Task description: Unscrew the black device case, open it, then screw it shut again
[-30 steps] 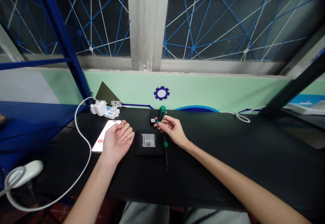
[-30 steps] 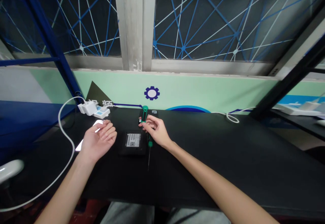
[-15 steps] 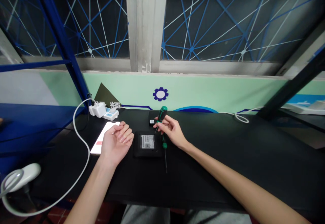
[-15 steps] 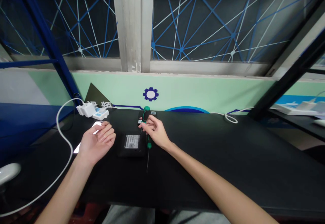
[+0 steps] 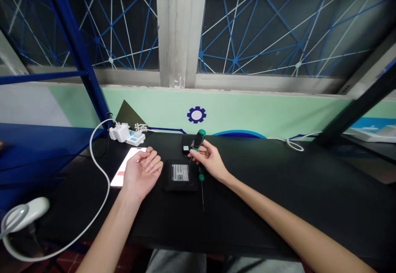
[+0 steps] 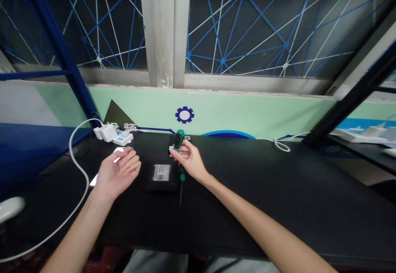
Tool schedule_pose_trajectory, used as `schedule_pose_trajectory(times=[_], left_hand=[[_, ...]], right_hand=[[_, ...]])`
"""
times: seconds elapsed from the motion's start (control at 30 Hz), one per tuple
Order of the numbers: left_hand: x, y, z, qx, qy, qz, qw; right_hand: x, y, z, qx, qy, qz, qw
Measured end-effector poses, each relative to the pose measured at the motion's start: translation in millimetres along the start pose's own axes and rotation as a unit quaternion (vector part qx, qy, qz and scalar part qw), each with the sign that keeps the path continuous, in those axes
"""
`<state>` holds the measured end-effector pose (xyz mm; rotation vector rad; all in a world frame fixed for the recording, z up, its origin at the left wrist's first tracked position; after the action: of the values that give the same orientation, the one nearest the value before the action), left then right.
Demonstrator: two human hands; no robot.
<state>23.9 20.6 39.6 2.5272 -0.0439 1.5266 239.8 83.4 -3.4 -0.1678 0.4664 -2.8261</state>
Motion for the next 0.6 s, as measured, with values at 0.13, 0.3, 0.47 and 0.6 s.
schedule_pose_trajectory(times=[0.13, 0.3, 0.47, 0.6], left_hand=[[0.0, -0.7, 0.1, 0.000, 0.000, 0.003, 1.000], [-1.6, -1.1, -0.5, -0.002, 0.002, 0.005, 1.000], [-3.1, -2.0, -0.7, -0.001, -0.002, 0.013, 1.000], [-2.8, -2.3, -0.4, -0.002, 0.000, 0.013, 1.000]], right_hand=[[-2.8, 2.0, 1.6, -0.022, -0.012, 0.022, 0.999], [-4.6, 1.5, 1.5, -0.020, -0.005, 0.011, 1.000], [-3.4, -0.4, -1.7, -0.021, -0.006, 0.004, 1.000], [-1.1, -0.7, -3.4, -0.017, -0.003, -0.020, 1.000]])
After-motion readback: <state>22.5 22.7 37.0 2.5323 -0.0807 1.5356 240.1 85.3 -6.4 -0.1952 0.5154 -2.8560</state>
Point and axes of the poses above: each hand's wrist, its own y-axis away from the middle knuckle, its own x-axis out of the palm, z = x × y, the point moved 1 cm from there along -y, towards the middle knuckle, and after that the axes turned 6 degrees about -y, right-handed, at the moved point
